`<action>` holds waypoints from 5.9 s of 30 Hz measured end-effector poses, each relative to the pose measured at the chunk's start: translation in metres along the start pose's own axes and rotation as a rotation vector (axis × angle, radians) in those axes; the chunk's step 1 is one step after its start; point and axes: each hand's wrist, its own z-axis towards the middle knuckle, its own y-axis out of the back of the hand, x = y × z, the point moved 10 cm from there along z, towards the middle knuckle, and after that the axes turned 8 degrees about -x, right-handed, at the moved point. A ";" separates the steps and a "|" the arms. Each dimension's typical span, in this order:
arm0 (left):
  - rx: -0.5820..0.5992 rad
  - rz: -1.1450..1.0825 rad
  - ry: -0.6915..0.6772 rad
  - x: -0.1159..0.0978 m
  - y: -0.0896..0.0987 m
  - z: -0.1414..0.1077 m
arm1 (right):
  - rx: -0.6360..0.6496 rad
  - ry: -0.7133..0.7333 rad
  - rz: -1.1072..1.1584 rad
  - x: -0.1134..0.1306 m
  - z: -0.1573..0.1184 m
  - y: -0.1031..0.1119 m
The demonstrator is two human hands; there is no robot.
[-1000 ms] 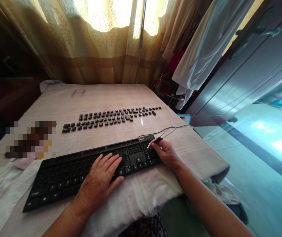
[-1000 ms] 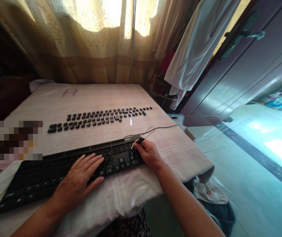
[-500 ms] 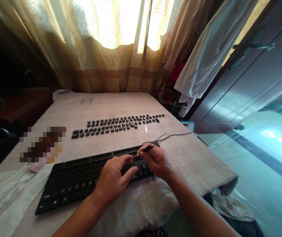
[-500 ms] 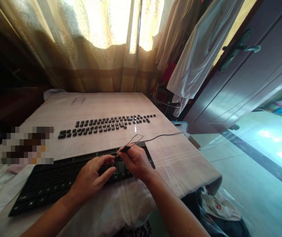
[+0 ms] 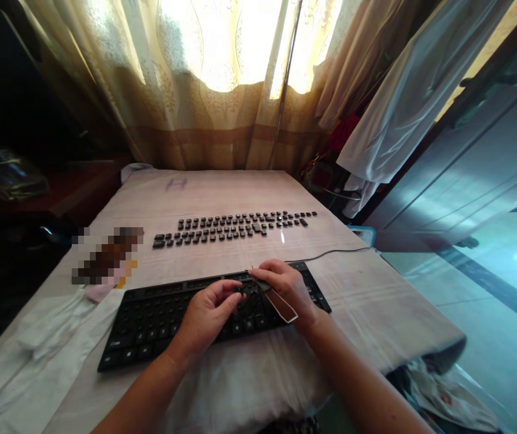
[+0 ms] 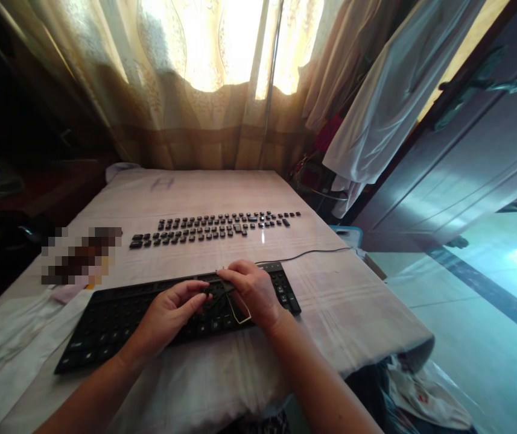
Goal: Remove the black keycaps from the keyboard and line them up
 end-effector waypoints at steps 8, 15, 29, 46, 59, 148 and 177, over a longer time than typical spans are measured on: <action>-0.004 -0.054 0.062 0.007 0.006 -0.001 | 0.235 0.041 -0.284 -0.007 -0.014 -0.023; 0.026 -0.070 0.065 0.000 0.003 -0.002 | 0.112 0.004 0.005 0.027 0.006 0.002; 0.082 0.015 0.135 0.007 0.003 0.009 | 0.250 -0.102 0.146 -0.008 0.028 -0.002; -0.307 0.545 -0.903 -0.060 0.042 -0.023 | 0.438 -0.568 -0.412 -0.210 0.054 -0.041; -0.303 0.558 -0.892 -0.057 0.043 -0.021 | 0.455 -0.548 -0.476 -0.199 0.055 -0.031; -0.055 0.894 -0.967 -0.024 0.002 -0.065 | 0.241 -0.705 0.489 -0.083 -0.045 0.007; -0.160 1.150 -0.873 0.001 0.053 -0.063 | 0.239 -0.506 0.153 -0.065 -0.053 0.017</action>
